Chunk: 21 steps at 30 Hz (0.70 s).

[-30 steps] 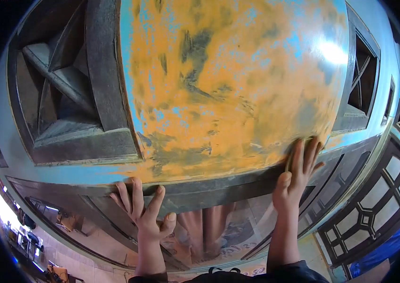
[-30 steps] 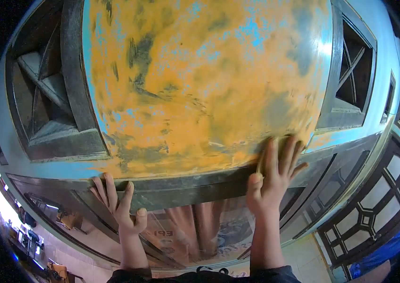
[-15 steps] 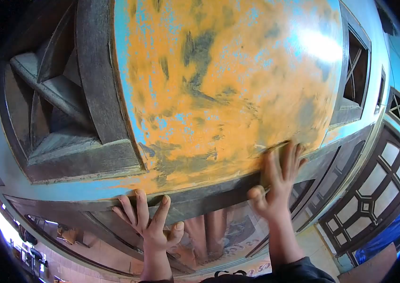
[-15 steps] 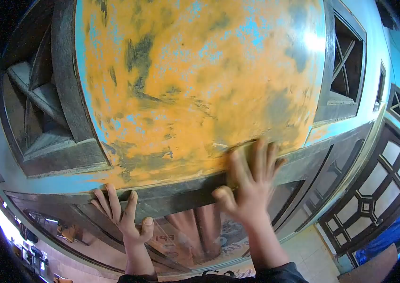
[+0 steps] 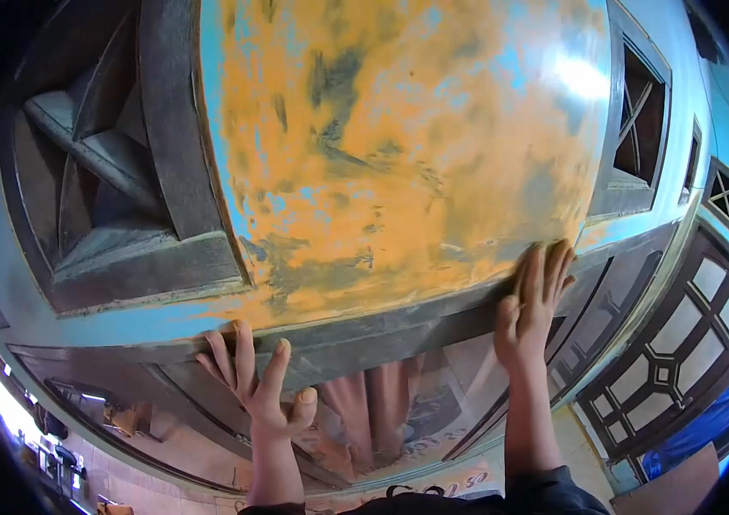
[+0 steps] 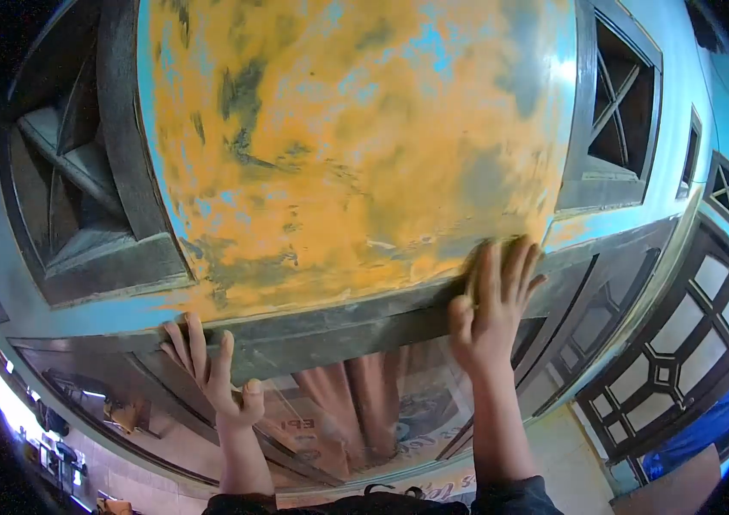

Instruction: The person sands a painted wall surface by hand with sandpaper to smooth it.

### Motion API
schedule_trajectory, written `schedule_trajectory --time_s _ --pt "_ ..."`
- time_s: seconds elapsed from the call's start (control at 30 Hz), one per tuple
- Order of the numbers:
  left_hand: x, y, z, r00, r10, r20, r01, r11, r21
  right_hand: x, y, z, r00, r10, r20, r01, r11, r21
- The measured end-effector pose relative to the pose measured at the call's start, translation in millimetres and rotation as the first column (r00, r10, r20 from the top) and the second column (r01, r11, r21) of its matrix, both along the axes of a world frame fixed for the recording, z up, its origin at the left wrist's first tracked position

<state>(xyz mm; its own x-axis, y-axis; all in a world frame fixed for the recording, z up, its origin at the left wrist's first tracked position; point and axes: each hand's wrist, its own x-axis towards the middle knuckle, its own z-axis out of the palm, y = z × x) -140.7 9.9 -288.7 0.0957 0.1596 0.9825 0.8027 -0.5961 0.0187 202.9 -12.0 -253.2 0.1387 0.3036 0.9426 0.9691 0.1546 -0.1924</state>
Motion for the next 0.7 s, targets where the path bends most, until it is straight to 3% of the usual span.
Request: schedule_trajectory --time_s 0.03,0.13,0.27,0.33,0.43,0.53,0.6,0.67,0.7 --pt "0 -1 2 1.000 0.001 -0.003 -0.001 1.000 0.001 4 1 11 0.989 0.090 -0.116 -0.080 0.993 0.085" --pt "10 1 2 0.999 0.005 0.039 -0.007 0.999 0.034 2 4 16 0.991 0.051 -0.120 -0.041 0.995 0.088" --pt "34 -3 7 0.994 0.000 0.106 -0.006 0.998 0.058 -11 -4 -6 0.973 0.152 0.173 -0.152 0.988 -0.015" --pt "43 -5 15 0.995 -0.014 0.095 0.006 0.996 0.088 9 -2 -5 0.979 0.163 0.122 -0.165 0.986 0.001" --pt "57 -5 25 0.997 -0.064 0.049 0.057 0.989 0.135 55 6 16 0.995 0.064 -0.077 -0.054 0.990 0.132" --pt "74 -5 32 0.992 -0.121 0.031 0.116 0.984 0.132 38 3 23 0.999 0.039 -0.018 -0.036 0.990 0.133" --pt "89 -3 31 0.992 -0.123 0.040 0.119 0.988 0.095 14 -4 10 0.976 0.167 0.137 -0.174 0.984 0.038" --pt "96 -3 33 1.000 -0.021 -0.005 0.022 0.997 0.073 21 -7 2 0.957 0.171 0.233 -0.163 0.985 -0.052" --pt "97 3 30 1.000 0.021 -0.007 -0.020 0.996 0.089 32 -5 6 0.980 0.104 0.171 -0.108 0.994 0.014"
